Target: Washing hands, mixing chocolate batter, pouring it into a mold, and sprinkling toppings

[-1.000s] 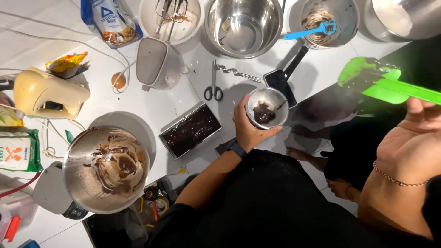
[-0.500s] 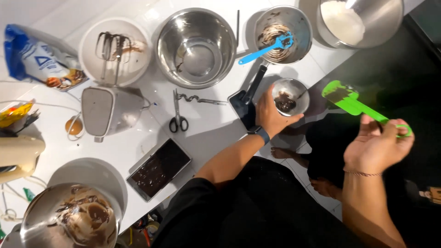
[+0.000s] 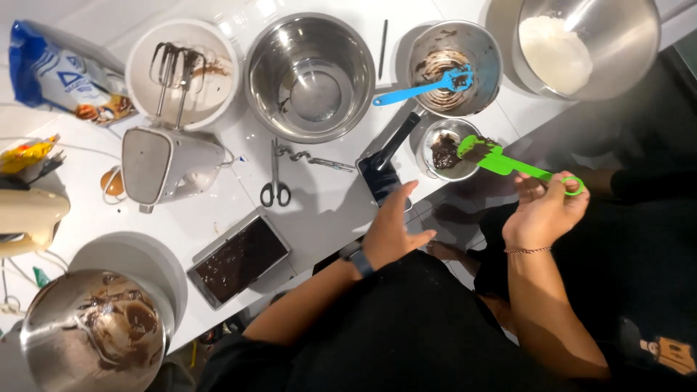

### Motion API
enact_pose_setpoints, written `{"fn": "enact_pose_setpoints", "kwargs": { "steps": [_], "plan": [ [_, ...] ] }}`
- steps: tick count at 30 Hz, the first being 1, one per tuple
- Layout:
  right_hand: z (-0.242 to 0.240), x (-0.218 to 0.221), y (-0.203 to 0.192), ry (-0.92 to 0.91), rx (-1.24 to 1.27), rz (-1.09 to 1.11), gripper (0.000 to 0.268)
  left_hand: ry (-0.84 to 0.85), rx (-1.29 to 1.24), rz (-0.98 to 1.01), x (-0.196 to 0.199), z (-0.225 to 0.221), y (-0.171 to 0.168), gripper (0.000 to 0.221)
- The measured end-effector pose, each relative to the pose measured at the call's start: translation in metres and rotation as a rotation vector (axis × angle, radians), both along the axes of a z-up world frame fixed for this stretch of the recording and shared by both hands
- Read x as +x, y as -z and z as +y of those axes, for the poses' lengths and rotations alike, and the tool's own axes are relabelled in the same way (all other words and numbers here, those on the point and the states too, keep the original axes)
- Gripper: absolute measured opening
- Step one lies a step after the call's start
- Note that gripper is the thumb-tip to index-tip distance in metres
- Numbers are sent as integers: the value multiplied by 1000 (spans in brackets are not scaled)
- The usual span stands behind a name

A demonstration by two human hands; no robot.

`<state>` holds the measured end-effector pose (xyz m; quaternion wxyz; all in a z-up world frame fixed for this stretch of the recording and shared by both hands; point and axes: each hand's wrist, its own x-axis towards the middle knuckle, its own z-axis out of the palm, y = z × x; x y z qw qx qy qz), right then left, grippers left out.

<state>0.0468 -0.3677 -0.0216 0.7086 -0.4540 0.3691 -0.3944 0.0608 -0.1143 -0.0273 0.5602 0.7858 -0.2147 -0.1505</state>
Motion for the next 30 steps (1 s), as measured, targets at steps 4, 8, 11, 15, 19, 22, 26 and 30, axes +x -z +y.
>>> {"fn": "enact_pose_setpoints", "kwargs": {
  "steps": [4,8,11,15,19,22,26,30],
  "plan": [
    [28,11,-46,-132,-462,-139,17,-78,126,91,-29,100,-42,72],
    [87,25,-89,-268,-1356,-630,10,-733,205,-156,-95,176,-38,43],
    [142,32,-96,-302,-1429,-851,7,-1043,246,-343,-141,218,-27,40],
    [201,28,-61,-885,-1240,-1033,9,-1224,377,-279,-201,259,-3,48],
    [257,11,-61,-1066,-1660,-940,24,-1253,367,-229,-238,278,6,44],
    [250,15,-56,-953,-1775,-972,22,-1168,336,-280,-254,292,14,41],
    [186,13,-61,-479,-1714,-417,26,-1280,316,-152,-286,307,31,40],
    [132,13,-59,-68,-1459,-190,23,-1238,340,-42,-309,329,34,36]
  ]
}}
